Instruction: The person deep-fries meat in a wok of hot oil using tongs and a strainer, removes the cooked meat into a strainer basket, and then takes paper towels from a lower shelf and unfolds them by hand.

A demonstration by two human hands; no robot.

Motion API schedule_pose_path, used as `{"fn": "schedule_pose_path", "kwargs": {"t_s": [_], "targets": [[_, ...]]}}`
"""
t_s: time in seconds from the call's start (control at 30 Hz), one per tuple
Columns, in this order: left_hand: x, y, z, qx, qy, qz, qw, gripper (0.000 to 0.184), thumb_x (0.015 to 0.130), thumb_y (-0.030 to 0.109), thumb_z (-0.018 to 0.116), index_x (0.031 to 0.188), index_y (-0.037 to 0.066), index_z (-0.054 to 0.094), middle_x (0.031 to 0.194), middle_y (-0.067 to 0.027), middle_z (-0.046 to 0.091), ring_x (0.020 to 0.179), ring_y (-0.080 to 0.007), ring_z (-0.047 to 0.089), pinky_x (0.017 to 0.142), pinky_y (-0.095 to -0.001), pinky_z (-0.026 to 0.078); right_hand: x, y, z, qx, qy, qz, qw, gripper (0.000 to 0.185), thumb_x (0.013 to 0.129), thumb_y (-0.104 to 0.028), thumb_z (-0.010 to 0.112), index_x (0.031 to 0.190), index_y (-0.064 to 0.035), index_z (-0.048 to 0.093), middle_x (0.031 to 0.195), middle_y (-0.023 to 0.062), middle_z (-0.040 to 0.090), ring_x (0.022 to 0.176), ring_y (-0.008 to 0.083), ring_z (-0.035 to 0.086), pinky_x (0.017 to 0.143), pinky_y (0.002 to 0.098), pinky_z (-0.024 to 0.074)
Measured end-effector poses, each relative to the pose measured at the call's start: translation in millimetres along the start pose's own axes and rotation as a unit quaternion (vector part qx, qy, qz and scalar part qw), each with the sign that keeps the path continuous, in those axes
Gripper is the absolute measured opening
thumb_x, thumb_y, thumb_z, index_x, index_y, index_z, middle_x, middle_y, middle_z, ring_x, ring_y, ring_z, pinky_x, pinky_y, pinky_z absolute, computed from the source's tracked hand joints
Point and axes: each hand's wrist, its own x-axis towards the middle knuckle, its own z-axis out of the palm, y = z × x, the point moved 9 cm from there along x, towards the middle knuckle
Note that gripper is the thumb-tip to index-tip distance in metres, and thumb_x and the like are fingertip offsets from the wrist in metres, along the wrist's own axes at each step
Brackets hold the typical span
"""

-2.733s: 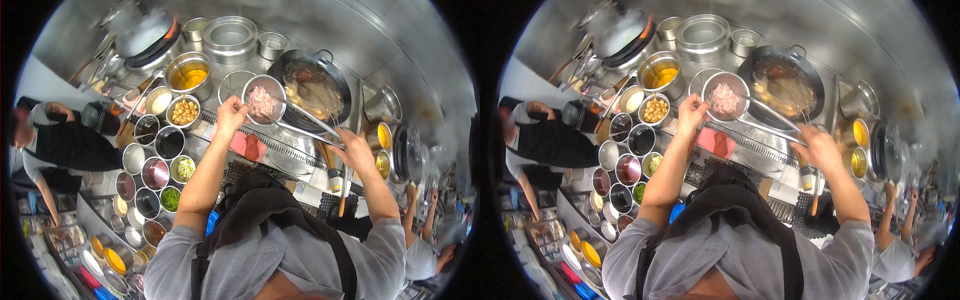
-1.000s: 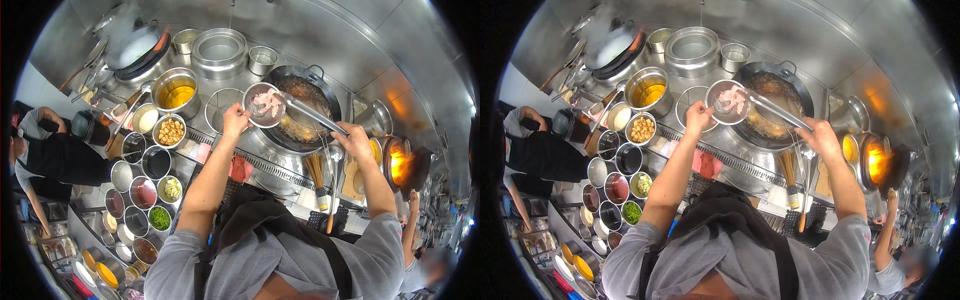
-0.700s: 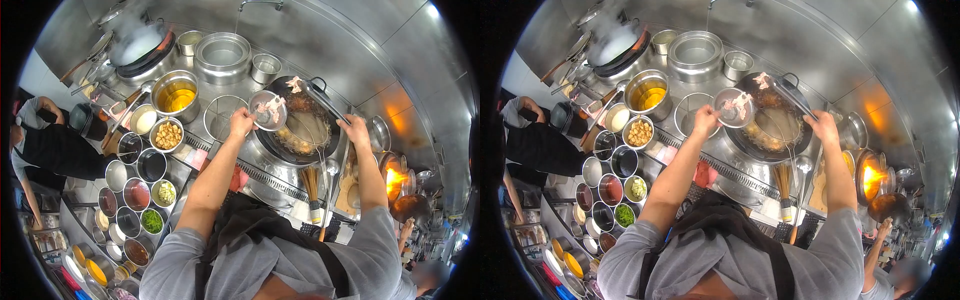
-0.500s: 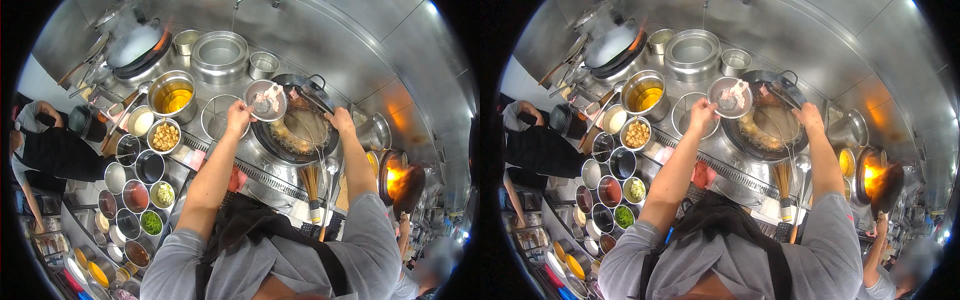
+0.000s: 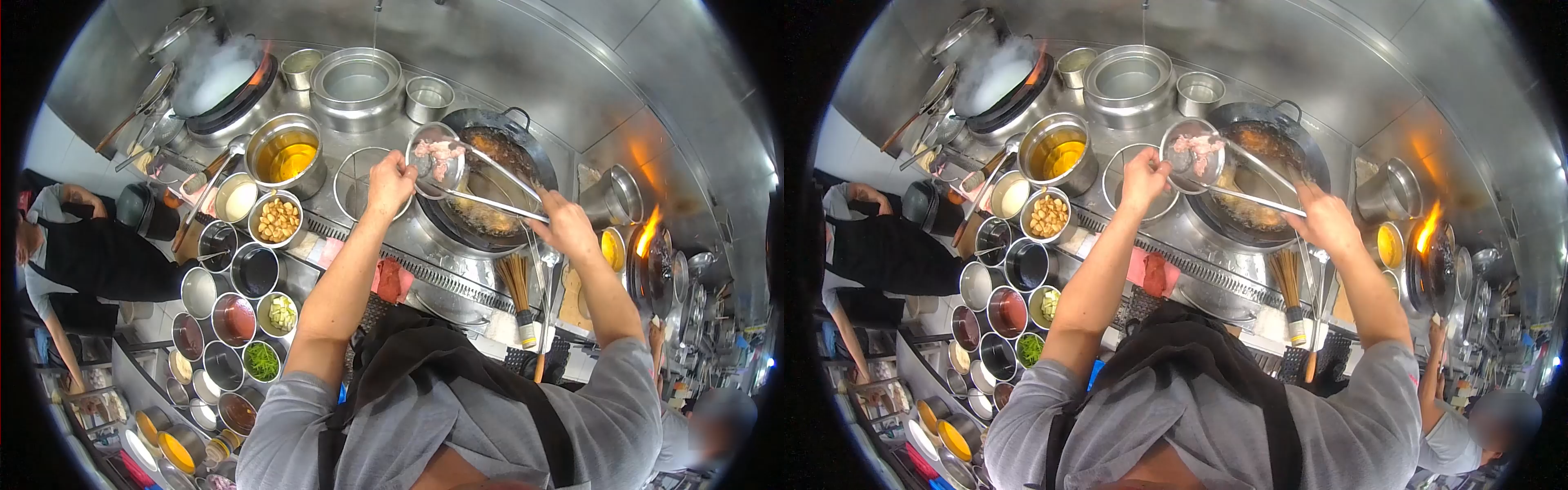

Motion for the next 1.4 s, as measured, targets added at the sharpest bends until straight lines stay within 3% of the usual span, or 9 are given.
{"fn": "schedule_pose_path", "kwargs": {"t_s": [0.07,0.2,0.43,0.57,0.63,0.8,0.9,1.13,1.4], "targets": [[7.1,9.8,7.4,0.085,-0.003,0.091,0.992,0.018,0.077,0.011,0.063,0.070,0.002,0.049,0.057,-0.0152,0.062,0.052,-0.0275,0.064,0.057,-0.0387,0.050,7.6,-4.4,6.4,-0.101,-0.006,-0.055,0.993,0.049,0.080,-0.026,0.070,0.119,-0.0003,0.055,0.094,0.0172,0.061,0.078,0.0362,0.063,0.069,0.0443,0.0520],[21.6,7.5,13.3,0.104,-0.044,0.089,0.990,0.015,0.078,0.009,0.061,0.071,0.003,0.049,0.057,-0.0122,0.063,0.052,-0.0212,0.066,0.053,-0.0328,0.051,14.7,6.0,7.9,-0.120,-0.041,-0.057,0.990,0.043,0.082,-0.025,0.067,0.116,-0.0009,0.056,0.089,0.0165,0.060,0.078,0.0368,0.062,0.069,0.0443,0.0516],[52.8,-17.2,18.3,0.093,-0.016,-0.026,0.995,0.025,0.079,0.016,0.065,0.067,0.001,0.048,0.058,-0.0156,0.062,0.054,-0.0245,0.068,0.058,-0.0358,0.053,35.0,52.7,12.7,-0.057,0.020,0.005,0.998,0.030,0.083,-0.022,0.065,0.105,-0.0022,0.061,0.093,0.0190,0.065,0.086,0.0383,0.063,0.075,0.0454,0.0511],[58.2,-33.4,9.7,0.034,0.020,-0.064,0.997,0.029,0.081,0.018,0.067,0.066,0.002,0.047,0.059,-0.0134,0.062,0.054,-0.0236,0.068,0.052,-0.0334,0.052,58.1,99.8,29.7,-0.038,0.039,0.106,0.993,0.033,0.080,-0.024,0.069,0.101,0.0012,0.066,0.095,0.0230,0.066,0.093,0.0394,0.062,0.082,0.0453,0.0488],[55.4,-35.4,6.9,0.027,0.016,-0.069,0.997,0.027,0.081,0.014,0.067,0.066,0.002,0.047,0.059,-0.0123,0.061,0.054,-0.0218,0.068,0.050,-0.0324,0.051,64.2,130.1,57.0,-0.037,-0.030,0.231,0.972,0.033,0.081,-0.027,0.066,0.101,-0.0006,0.065,0.098,0.0242,0.065,0.095,0.0407,0.061,0.085,0.0475,0.0483],[40.5,-33.4,-9.9,-0.024,0.011,-0.088,0.996,0.022,0.079,0.008,0.066,0.068,0.002,0.047,0.062,-0.0109,0.062,0.055,-0.0218,0.069,0.048,-0.0300,0.050,50.5,138.9,43.6,0.014,0.024,0.293,0.956,0.041,0.084,-0.035,0.064,0.104,0.0006,0.065,0.099,0.0260,0.065,0.098,0.0407,0.061,0.087,0.0460,0.0477],[33.9,-33.2,-16.8,-0.038,0.015,-0.090,0.995,0.020,0.079,0.007,0.065,0.070,0.002,0.048,0.061,-0.0107,0.061,0.054,-0.0218,0.068,0.047,-0.0300,0.049,27.8,117.0,13.4,0.033,0.135,0.216,0.967,0.045,0.083,-0.036,0.066,0.108,0.0014,0.064,0.099,0.0267,0.064,0.095,0.0410,0.062,0.084,0.0456,0.0488],[27.2,-11.5,7.5,-0.053,-0.040,-0.026,0.997,0.020,0.080,0.010,0.064,0.071,0.003,0.048,0.058,-0.0111,0.062,0.054,-0.0199,0.068,0.047,-0.0305,0.049,-4.9,5.4,15.8,0.067,0.062,0.025,0.995,0.040,0.079,-0.022,0.071,0.110,0.0000,0.062,0.098,0.0211,0.066,0.090,0.0376,0.064,0.080,0.0425,0.0518],[22.4,-22.5,7.7,0.059,-0.015,-0.018,0.998,0.019,0.079,0.011,0.062,0.069,0.002,0.049,0.057,-0.0139,0.062,0.053,-0.0224,0.068,0.051,-0.0341,0.052,-5.1,39.0,13.7,0.066,0.071,0.069,0.993,0.029,0.079,-0.018,0.070,0.104,-0.0027,0.067,0.095,0.0196,0.067,0.089,0.0373,0.063,0.079,0.0435,0.0511]]}}
